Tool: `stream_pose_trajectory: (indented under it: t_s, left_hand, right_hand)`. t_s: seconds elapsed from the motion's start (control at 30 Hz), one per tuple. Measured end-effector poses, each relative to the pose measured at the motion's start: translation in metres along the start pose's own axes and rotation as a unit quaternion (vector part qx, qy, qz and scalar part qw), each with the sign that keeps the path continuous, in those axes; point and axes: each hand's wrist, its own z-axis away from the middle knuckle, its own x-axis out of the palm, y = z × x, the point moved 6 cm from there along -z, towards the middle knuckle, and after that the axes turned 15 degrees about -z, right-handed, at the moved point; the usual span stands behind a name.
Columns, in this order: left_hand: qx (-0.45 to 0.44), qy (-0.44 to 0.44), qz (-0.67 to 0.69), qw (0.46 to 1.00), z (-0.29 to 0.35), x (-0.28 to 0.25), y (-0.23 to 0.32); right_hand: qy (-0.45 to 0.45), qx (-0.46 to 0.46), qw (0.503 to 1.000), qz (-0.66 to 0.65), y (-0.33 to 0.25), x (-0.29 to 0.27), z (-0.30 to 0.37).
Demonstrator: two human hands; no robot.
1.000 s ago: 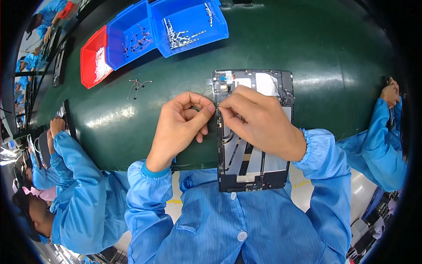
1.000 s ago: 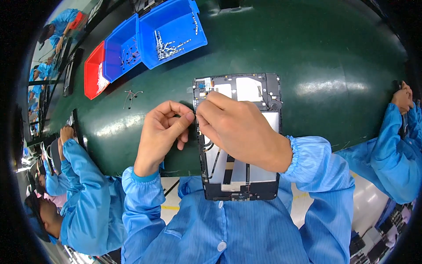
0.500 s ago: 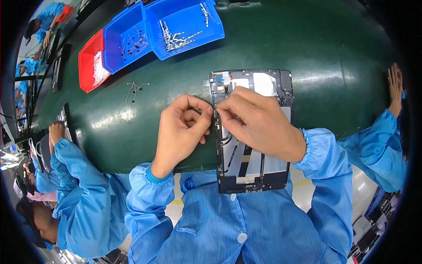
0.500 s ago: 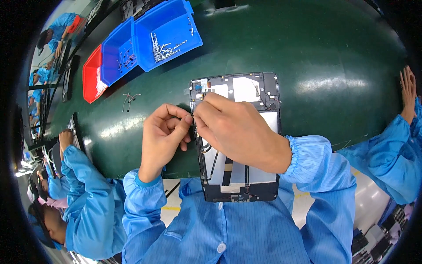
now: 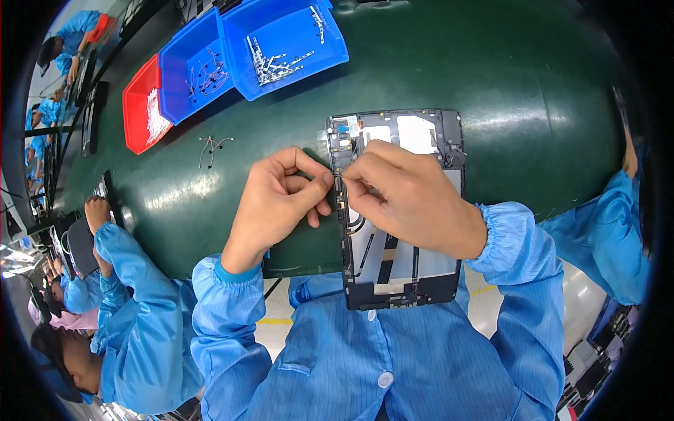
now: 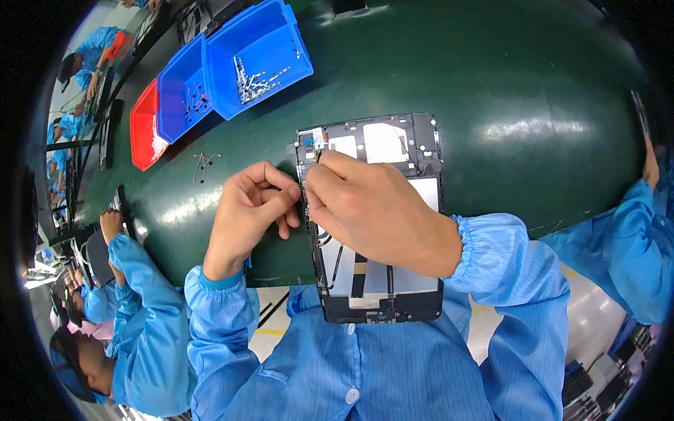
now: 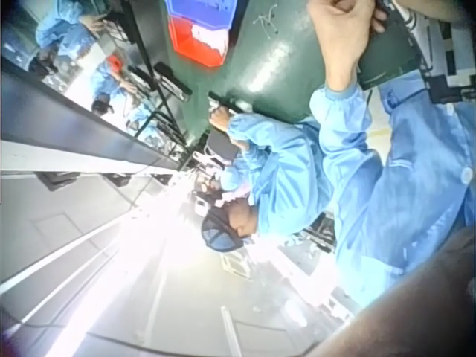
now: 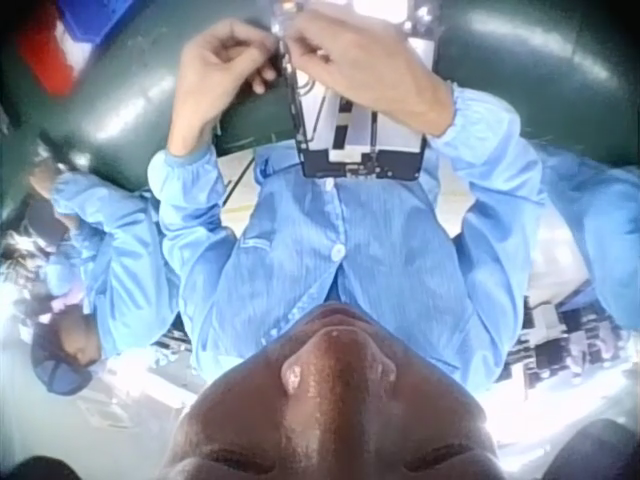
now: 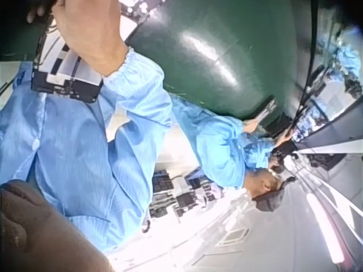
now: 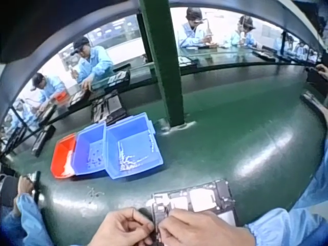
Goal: The person assembles an electronic tablet device by hand, connecting internal cables and circuit boards.
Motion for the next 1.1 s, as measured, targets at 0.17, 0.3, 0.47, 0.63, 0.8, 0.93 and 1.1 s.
stream_pose_trajectory:
  t_s: [0.17,0.3,0.47,0.63,0.8,0.93,1.1]
  left_hand:
    - [-0.007,0.019,0.011,1.0,0.002,0.001,0.001]
    - [0.001,0.023,0.013,1.0,0.003,0.002,-0.001]
    - [0.004,0.032,0.019,0.999,0.001,0.005,-0.001]
    - [0.018,0.017,0.019,1.0,0.0,0.003,0.004]
    - [0.032,0.013,0.002,0.999,-0.002,0.0,0.008]
    - [0.043,-0.001,-0.028,0.999,-0.008,0.008,0.009]
    - [0.057,-0.02,-0.023,0.998,-0.006,0.002,0.006]
  right_hand:
    - [0.006,-0.003,1.0,-0.018,-0.001,0.0,0.0]
    - [0.001,0.007,1.0,-0.001,0.0,0.002,0.0]
    - [0.034,0.009,0.999,0.007,-0.005,-0.003,0.003]
    - [0.033,0.06,0.997,0.047,-0.005,-0.01,0.001]
    - [0.007,0.055,0.996,0.069,-0.009,-0.009,-0.008]
    - [-0.004,0.146,0.989,0.034,-0.008,-0.037,-0.048]
    - [0.07,-0.113,0.956,0.26,-0.02,-0.039,-0.132]
